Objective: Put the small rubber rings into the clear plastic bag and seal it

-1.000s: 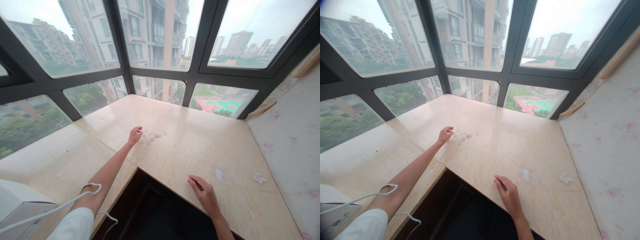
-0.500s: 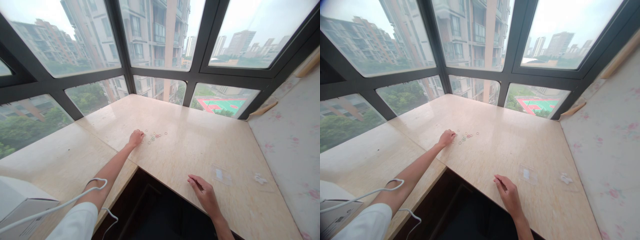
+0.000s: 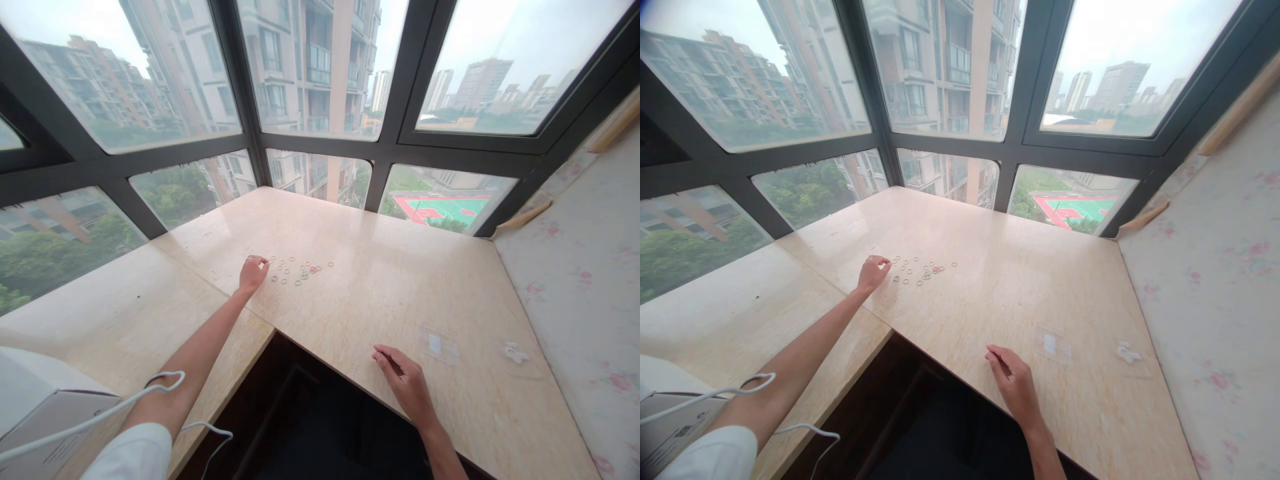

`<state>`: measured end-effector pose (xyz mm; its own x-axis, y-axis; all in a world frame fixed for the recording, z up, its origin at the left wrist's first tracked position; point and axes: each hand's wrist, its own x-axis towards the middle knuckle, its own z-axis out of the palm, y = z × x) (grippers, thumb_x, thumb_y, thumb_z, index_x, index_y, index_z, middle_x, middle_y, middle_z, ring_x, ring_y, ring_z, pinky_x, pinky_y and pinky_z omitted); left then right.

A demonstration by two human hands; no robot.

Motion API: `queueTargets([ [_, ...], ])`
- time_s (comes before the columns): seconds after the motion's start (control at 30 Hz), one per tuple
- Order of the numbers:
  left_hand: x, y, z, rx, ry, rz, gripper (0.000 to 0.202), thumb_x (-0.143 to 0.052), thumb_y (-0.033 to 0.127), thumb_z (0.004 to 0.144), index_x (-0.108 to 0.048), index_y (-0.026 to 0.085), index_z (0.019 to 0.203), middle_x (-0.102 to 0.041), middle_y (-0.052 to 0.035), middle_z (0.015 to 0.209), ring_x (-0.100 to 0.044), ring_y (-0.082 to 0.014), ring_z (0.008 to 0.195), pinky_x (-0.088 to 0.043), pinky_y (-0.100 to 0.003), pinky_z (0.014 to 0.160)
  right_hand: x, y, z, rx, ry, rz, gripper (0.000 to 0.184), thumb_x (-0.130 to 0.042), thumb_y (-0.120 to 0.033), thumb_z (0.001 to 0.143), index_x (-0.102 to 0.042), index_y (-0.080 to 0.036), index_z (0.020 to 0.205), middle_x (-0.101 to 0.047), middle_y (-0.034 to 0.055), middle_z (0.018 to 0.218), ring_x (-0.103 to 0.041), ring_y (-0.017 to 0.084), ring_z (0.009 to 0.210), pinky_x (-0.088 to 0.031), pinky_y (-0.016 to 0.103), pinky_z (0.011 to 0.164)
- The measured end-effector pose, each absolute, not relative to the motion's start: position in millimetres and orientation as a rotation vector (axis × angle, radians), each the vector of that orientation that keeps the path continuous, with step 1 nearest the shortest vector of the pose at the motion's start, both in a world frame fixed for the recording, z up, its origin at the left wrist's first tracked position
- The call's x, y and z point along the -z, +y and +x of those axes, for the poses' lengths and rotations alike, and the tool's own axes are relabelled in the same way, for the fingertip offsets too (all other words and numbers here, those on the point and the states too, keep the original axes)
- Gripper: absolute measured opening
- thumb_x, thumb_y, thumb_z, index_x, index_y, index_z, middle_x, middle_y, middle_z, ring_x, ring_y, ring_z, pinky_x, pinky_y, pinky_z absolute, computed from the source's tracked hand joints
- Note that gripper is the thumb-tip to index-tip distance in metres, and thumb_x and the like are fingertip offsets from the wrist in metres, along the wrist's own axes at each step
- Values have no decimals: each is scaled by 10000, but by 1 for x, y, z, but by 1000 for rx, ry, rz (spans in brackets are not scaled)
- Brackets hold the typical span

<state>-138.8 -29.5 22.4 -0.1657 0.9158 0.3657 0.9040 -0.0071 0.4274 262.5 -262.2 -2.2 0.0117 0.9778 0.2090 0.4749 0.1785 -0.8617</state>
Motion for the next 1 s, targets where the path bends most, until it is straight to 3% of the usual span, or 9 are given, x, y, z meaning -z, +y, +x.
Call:
queueTargets([
  [0.27, -25, -39, -138, -992, 2110, 1958, 132, -558, 266, 776, -648, 174, 805, -681, -93, 909, -653, -227, 819, -492, -366, 847, -2, -263, 261, -737, -1568, -1409, 285, -562, -416, 898, -718, -199, 997, -743, 109, 975, -706, 256, 887, -585, 376, 783],
  [0.53, -24, -39, -76, -973, 1870, 2092, 270, -531, 246, 825, -606, 169, 1073, -685, -78, 1035, -650, -200, 913, -499, -333, 851, -2, -264, 262, -722, -1566, -1420, 298, -560, -428, 894, -722, -200, 997, -743, 112, 981, -706, 259, 892, -584, 385, 789],
  [0.7, -15, -36, -36, -779, 1662, 2250, 321, -636, 180, 719, -656, 187, 1039, -697, -69, 1030, -629, -232, 981, -474, -337, 907, -1, -264, 262, -740, -1560, -1426, 301, -559, -428, 896, -718, -195, 1000, -742, 112, 979, -705, 253, 889, -586, 380, 786],
  [0.83, -11, -27, -30, -696, 1657, 2262, 284, -585, 126, 708, -688, 172, 969, -701, -99, 989, -624, -265, 988, -473, -367, 901, -2, -264, 262, -760, -1547, -1419, 297, -552, -423, 904, -715, -198, 1008, -741, 105, 982, -708, 248, 889, -590, 378, 786],
  [1.0, -16, -17, -38, -705, 1715, 2203, 251, -503, 94, 735, -699, 193, 856, -715, -74, 872, -645, -245, 885, -489, -356, 858, -3, -264, 263, -767, -1540, -1413, 296, -554, -427, 903, -717, -206, 1013, -743, 103, 977, -710, 253, 888, -592, 383, 785],
])
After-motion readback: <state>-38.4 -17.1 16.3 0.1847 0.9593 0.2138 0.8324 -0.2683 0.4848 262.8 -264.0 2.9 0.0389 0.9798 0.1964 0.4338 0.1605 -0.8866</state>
